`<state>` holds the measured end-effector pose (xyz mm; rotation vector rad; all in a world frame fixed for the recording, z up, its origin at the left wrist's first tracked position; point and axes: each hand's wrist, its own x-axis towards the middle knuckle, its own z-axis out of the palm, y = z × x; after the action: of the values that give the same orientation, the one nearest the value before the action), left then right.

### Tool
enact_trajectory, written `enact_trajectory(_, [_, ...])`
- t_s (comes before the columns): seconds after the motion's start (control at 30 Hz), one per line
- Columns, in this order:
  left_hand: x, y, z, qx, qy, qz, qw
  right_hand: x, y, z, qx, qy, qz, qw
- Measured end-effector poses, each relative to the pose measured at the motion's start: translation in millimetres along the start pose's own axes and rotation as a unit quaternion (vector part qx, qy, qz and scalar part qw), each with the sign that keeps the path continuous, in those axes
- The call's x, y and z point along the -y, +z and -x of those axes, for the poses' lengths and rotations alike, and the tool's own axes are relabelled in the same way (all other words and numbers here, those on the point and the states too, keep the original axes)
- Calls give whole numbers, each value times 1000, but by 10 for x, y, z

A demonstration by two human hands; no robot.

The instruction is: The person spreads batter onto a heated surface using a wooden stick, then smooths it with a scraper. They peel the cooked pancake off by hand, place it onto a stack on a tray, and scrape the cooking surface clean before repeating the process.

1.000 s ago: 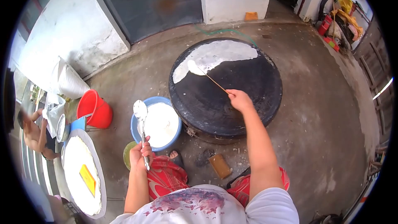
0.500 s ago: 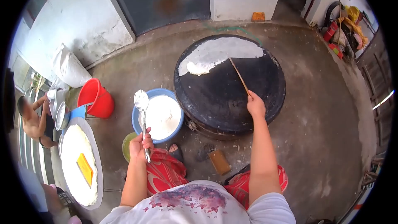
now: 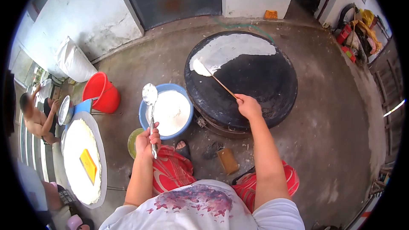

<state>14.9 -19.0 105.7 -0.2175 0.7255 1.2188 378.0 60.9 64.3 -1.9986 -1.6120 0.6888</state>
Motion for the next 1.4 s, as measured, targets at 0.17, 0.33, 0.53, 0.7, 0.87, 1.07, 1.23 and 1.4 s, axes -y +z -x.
enact_trajectory(0.17, [-24,-39,9,3,-1,8,1000,-97,-286,259,-70,69,26,995])
enact_trajectory(0.33, [-25,-15,40,17,-17,11,1000,-350,391,291,-27,4,-143,989])
enact_trajectory(0.53, [-82,-94,63,31,-18,22,999,119,257,1195,52,64,-63,995])
enact_trajectory(0.7, [-147,-99,133,4,-11,6,1000,89,520,1550,36,-1,52,998])
enact_trajectory(0.87, [-200,-133,135,9,-14,-6,1000,829,1006,1009,-55,-43,116,991])
enact_trajectory(1.07, [-228,-123,185,17,-31,-6,999,1415,1782,169,15,-35,219,975])
enact_trajectory(1.23, [-306,-228,183,61,-54,30,996,1326,1771,534,-45,11,119,992])
enact_trajectory(1.4, [-307,-284,184,66,-38,14,997,1592,1535,982,29,55,63,996])
